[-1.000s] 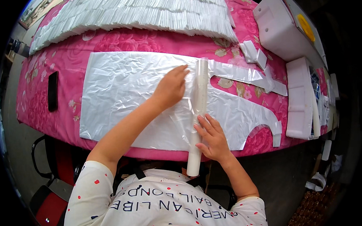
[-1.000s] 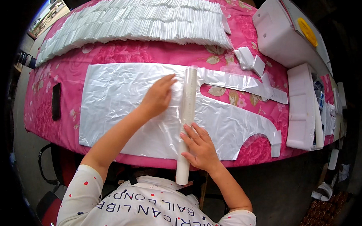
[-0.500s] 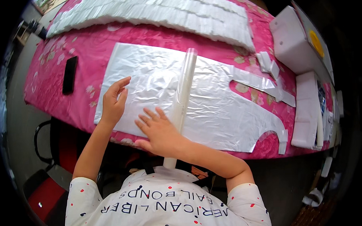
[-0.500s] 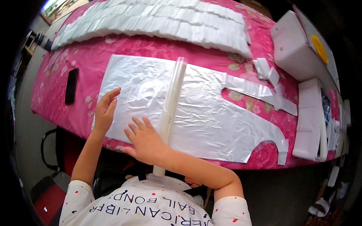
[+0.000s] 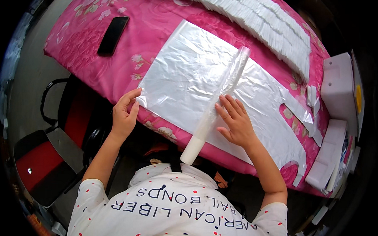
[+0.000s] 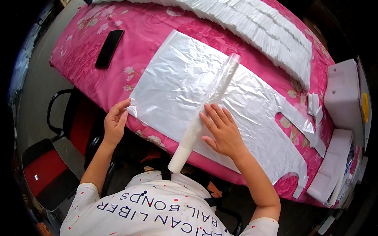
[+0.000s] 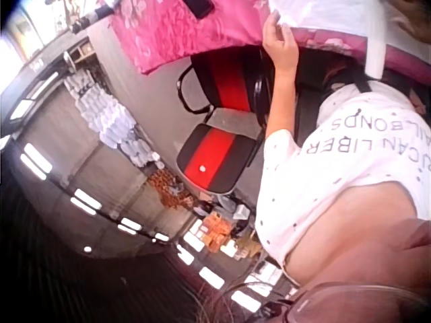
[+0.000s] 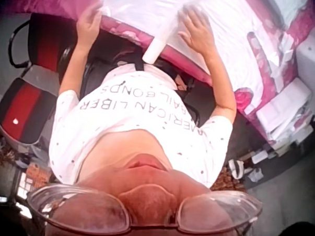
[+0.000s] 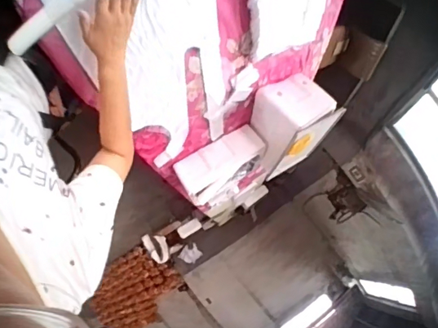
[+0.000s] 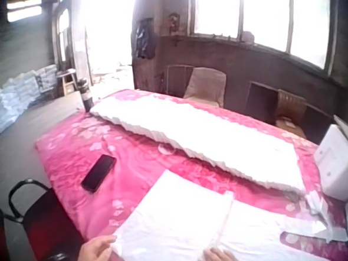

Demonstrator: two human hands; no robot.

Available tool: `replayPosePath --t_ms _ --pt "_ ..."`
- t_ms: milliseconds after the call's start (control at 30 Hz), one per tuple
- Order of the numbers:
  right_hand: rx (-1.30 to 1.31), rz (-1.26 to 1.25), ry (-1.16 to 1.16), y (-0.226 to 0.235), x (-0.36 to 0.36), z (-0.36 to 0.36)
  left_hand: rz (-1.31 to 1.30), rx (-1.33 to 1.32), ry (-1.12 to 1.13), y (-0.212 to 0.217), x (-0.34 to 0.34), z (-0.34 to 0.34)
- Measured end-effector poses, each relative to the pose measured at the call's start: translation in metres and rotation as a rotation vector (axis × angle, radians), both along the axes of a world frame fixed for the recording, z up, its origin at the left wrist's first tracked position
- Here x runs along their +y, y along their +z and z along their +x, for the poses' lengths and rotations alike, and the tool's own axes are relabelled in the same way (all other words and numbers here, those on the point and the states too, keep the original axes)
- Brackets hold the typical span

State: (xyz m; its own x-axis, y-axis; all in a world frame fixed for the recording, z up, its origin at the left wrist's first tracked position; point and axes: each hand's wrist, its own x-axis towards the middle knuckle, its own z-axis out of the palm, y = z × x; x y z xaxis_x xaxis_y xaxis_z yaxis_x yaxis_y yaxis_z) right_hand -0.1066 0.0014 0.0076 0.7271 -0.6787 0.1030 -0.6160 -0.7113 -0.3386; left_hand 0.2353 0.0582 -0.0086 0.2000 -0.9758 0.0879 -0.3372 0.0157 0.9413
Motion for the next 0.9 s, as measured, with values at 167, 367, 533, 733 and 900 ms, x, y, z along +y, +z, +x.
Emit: replayPosePath --t_ms 167,367,533,733,900 --pt "0.016 -0.009 0.132 0.000 -0.030 0.051 0.031 0.050 0.041 -0.002 0.011 0.006" --pt "-0.168 -0.108 0.175 -0.011 -0.066 0.167 0.065 -0.039 0.051 0.003 0.027 -0.005" --pt "-0.396 -0.210 0.096 -0.024 -0.088 0.246 0.053 -0.554 -0.021 0.022 0.028 -0.027" --pt "-0.596 -0.314 -0.066 -0.008 -0.084 0.258 0.309 -0.612 -0.016 0.009 0.037 -0.036" --pt "-0.754 -0.136 -0.531 -0.016 -0.053 0.208 0.452 0.047 -0.200 0.015 0.035 -0.026"
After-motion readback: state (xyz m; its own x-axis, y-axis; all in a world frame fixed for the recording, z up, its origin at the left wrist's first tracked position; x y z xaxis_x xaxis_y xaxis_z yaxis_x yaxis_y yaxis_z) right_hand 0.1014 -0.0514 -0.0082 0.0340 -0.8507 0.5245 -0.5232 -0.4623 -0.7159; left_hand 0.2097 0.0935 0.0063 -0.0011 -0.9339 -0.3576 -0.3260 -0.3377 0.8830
